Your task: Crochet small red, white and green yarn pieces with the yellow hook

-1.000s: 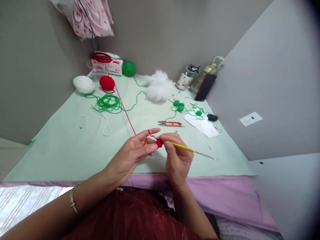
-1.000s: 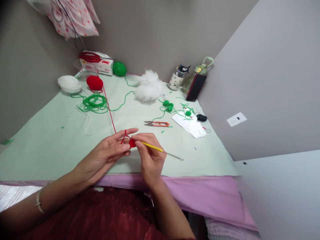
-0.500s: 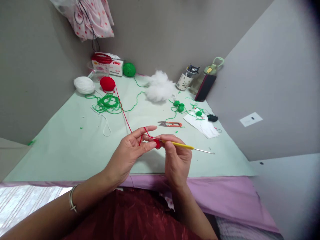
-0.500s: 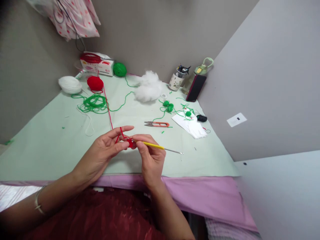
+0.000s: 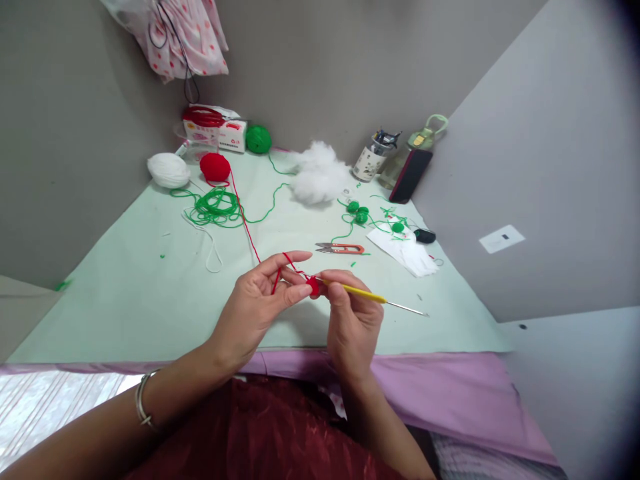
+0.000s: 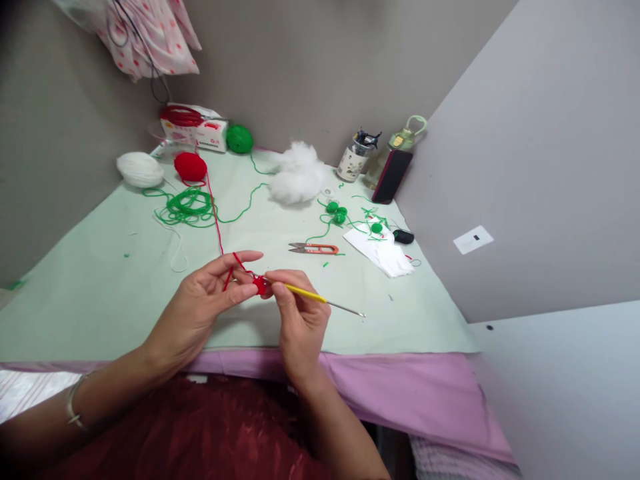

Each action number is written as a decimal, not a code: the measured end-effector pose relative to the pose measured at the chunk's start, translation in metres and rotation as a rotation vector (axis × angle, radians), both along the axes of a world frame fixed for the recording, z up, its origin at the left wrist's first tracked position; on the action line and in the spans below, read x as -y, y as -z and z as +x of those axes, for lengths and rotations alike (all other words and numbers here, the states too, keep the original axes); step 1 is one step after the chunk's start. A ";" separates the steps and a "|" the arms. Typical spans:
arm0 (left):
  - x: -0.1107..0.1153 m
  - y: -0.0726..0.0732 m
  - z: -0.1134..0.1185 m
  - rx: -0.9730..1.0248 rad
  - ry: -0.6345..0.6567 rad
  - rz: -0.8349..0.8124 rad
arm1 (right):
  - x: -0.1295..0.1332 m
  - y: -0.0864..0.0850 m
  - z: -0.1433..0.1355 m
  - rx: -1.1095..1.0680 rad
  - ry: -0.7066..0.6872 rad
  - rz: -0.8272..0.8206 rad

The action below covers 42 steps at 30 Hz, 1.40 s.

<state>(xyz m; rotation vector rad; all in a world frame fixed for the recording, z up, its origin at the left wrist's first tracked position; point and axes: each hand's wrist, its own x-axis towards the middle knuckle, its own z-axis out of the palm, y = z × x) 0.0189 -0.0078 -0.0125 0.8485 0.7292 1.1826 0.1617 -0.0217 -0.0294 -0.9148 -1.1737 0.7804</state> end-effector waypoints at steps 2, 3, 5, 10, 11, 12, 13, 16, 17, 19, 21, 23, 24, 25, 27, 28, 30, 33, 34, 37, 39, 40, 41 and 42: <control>0.000 -0.002 0.000 0.004 -0.007 -0.012 | -0.001 0.002 0.000 -0.057 -0.027 -0.020; 0.000 -0.003 0.000 0.004 -0.010 -0.020 | -0.001 0.003 0.001 -0.088 -0.042 -0.033; 0.000 -0.004 0.000 -0.005 -0.017 -0.036 | -0.003 0.004 0.002 -0.139 -0.071 -0.067; 0.000 -0.006 0.000 -0.074 -0.041 -0.030 | -0.005 0.002 0.004 -0.187 -0.119 -0.064; 0.000 -0.006 -0.001 -0.091 -0.047 -0.026 | -0.005 0.001 0.004 -0.194 -0.126 -0.049; 0.000 -0.005 -0.001 -0.106 -0.055 -0.021 | -0.005 0.000 0.005 -0.201 -0.131 -0.038; 0.000 -0.005 -0.002 -0.117 -0.064 -0.015 | -0.004 0.000 0.006 -0.207 -0.135 -0.033; 0.000 -0.003 -0.003 -0.145 -0.080 0.011 | -0.003 -0.001 0.006 -0.195 -0.102 -0.017; 0.000 -0.002 -0.003 -0.156 -0.085 0.021 | -0.002 -0.002 0.006 -0.168 -0.067 0.006; 0.000 -0.001 -0.002 -0.176 -0.090 0.039 | 0.000 -0.002 0.005 -0.077 0.014 0.079; 0.000 -0.001 -0.001 -0.179 -0.082 0.047 | 0.002 -0.003 0.003 0.045 0.080 0.145; 0.000 -0.001 -0.001 -0.154 -0.064 0.038 | 0.004 -0.002 0.002 0.157 0.111 0.173; 0.000 -0.001 0.000 -0.134 -0.054 0.029 | 0.005 -0.001 0.002 0.197 0.115 0.174; 0.000 -0.002 0.000 -0.111 -0.047 0.019 | 0.006 -0.001 0.001 0.223 0.112 0.171; -0.001 -0.002 0.001 -0.073 -0.034 0.006 | 0.006 0.001 0.001 0.223 0.088 0.169; -0.001 -0.003 0.001 -0.058 -0.028 0.001 | 0.006 0.001 0.000 0.194 0.072 0.168; -0.002 -0.003 0.001 -0.038 -0.015 -0.009 | 0.004 0.002 -0.001 0.095 0.037 0.159; -0.002 -0.004 0.000 -0.025 0.006 -0.033 | 0.000 0.001 -0.001 -0.084 -0.037 0.084; -0.002 -0.004 0.000 -0.026 0.010 -0.044 | -0.001 0.001 0.000 -0.134 -0.063 0.046; -0.003 -0.006 -0.001 -0.035 0.012 -0.064 | -0.004 0.000 0.002 -0.239 -0.128 -0.038; -0.002 -0.006 -0.002 -0.042 0.010 -0.059 | -0.005 -0.001 0.004 -0.275 -0.160 -0.059; -0.002 -0.005 -0.002 -0.046 0.011 -0.054 | -0.005 -0.001 0.004 -0.287 -0.172 -0.063; -0.002 -0.005 -0.003 -0.054 0.010 -0.049 | -0.006 -0.001 0.005 -0.295 -0.183 -0.066; -0.002 -0.004 -0.003 -0.066 0.008 -0.042 | -0.006 -0.002 0.005 -0.299 -0.188 -0.065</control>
